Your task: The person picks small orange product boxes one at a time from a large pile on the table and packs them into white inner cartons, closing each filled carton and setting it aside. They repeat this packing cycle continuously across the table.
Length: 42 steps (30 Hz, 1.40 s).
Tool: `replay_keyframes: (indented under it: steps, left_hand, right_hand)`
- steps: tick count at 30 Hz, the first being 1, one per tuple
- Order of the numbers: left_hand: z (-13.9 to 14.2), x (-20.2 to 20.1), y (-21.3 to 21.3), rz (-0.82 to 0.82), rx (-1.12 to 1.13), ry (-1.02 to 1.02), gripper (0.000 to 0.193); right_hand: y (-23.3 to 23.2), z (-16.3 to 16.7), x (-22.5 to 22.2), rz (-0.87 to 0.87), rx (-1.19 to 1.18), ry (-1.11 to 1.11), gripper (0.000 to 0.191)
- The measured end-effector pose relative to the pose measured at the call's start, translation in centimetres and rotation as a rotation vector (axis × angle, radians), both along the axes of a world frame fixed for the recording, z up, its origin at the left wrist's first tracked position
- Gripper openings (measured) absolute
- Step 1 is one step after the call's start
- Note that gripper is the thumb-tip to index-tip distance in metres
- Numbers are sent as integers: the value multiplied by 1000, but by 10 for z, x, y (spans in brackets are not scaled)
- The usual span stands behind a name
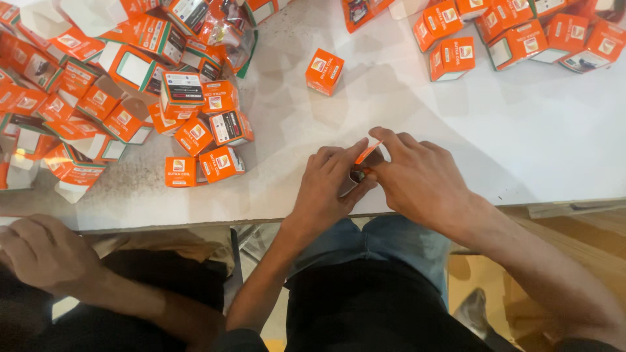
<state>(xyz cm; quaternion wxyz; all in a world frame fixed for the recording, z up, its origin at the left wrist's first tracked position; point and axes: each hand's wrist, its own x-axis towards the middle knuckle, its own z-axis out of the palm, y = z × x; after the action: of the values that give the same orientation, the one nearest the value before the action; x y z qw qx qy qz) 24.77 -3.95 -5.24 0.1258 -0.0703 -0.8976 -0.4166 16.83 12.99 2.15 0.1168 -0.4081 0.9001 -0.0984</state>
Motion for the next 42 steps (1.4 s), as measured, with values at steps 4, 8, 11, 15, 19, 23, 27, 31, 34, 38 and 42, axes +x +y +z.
replay_keyframes:
  steps: [4,8,11,15,19,23,27,31,34,38,42]
  left_hand:
    - [4,-1,1,-39,16,72,74]
    - [2,1,2,-70,45,-9,84]
    - [-2,3,2,-18,84,-34,87]
    - [-4,6,4,92,214,-69,75]
    - [0,3,3,82,165,-83,67]
    - [9,3,4,29,115,-38,67]
    - [9,4,7,39,67,6,69]
    - [4,13,13,106,356,-58,69]
    - [0,17,23,182,436,6,60]
    - [-3,15,27,160,184,97,50]
    - [1,12,24,133,100,6,53]
  right_hand:
    - [3,-4,-7,24,-108,60,17]
    - [9,-8,-15,-7,-174,-33,8]
    - [12,-10,4,-92,-275,22,9]
    - [24,-8,9,-24,-403,-98,38]
    - [25,-5,0,31,-419,-36,43]
    - [16,-3,-2,-56,-413,-19,15]
    - [0,-5,0,-108,-205,75,16]
    - [-14,-15,2,-158,65,65,19]
    - [-13,-27,6,-240,45,74,23]
    - [4,-37,15,-359,-502,100,12]
    - [11,-33,17,-220,-525,204,17]
